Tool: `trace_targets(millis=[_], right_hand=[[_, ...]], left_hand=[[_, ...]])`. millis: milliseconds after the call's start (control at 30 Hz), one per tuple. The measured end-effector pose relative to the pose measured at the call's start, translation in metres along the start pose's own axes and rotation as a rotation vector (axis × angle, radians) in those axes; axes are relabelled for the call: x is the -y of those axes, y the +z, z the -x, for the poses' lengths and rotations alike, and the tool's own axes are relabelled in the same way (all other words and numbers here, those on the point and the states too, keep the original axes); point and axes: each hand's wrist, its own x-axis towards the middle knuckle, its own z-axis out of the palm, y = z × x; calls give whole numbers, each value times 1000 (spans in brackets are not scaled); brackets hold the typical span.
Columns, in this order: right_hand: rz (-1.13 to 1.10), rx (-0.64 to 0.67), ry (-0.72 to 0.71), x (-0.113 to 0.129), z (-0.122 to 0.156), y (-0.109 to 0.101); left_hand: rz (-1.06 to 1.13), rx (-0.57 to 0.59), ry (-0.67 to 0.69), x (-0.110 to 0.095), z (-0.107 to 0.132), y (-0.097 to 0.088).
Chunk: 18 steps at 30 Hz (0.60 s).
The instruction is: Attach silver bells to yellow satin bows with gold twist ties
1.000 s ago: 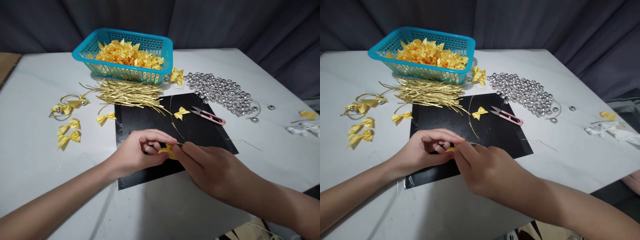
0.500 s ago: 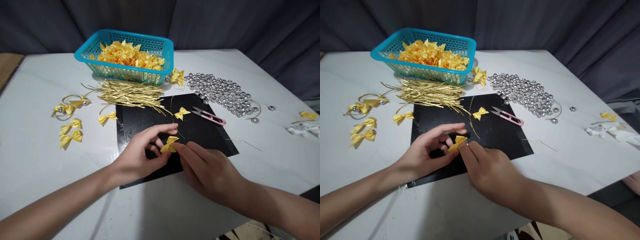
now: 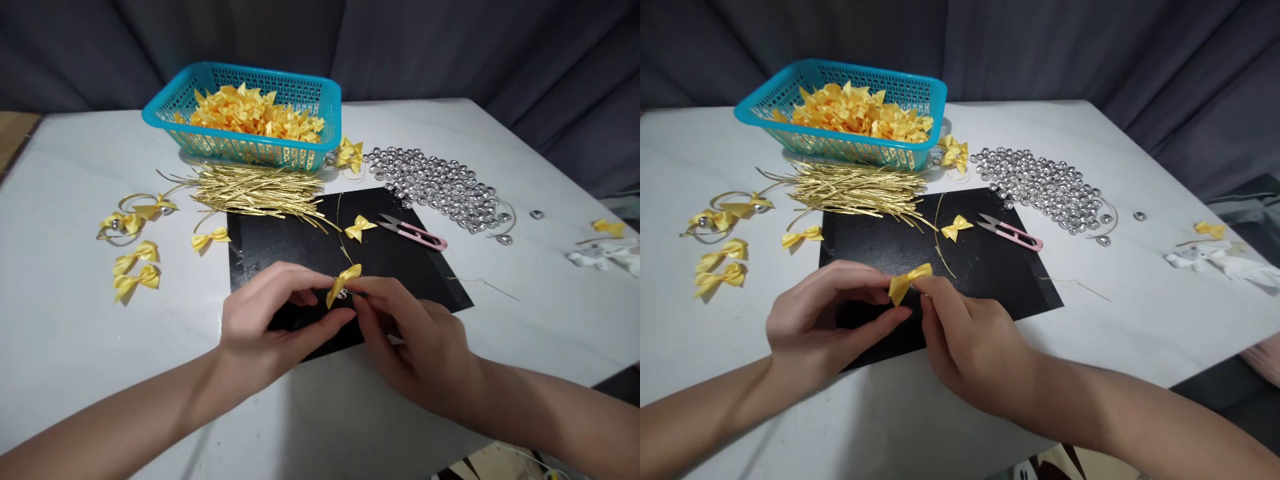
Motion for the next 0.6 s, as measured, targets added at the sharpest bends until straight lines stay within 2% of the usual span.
trace_targets(millis=[133,367,600], right_hand=[[61,-28,-30,3,1,0],[112,-42,-48,7,-2,0],[-42,-2,91,10,-1,-2]], left_hand=[[-25,-23,28,0,2,-1],[37,-19,-85,2,5,2],[-59,18,-39,0,7,2]])
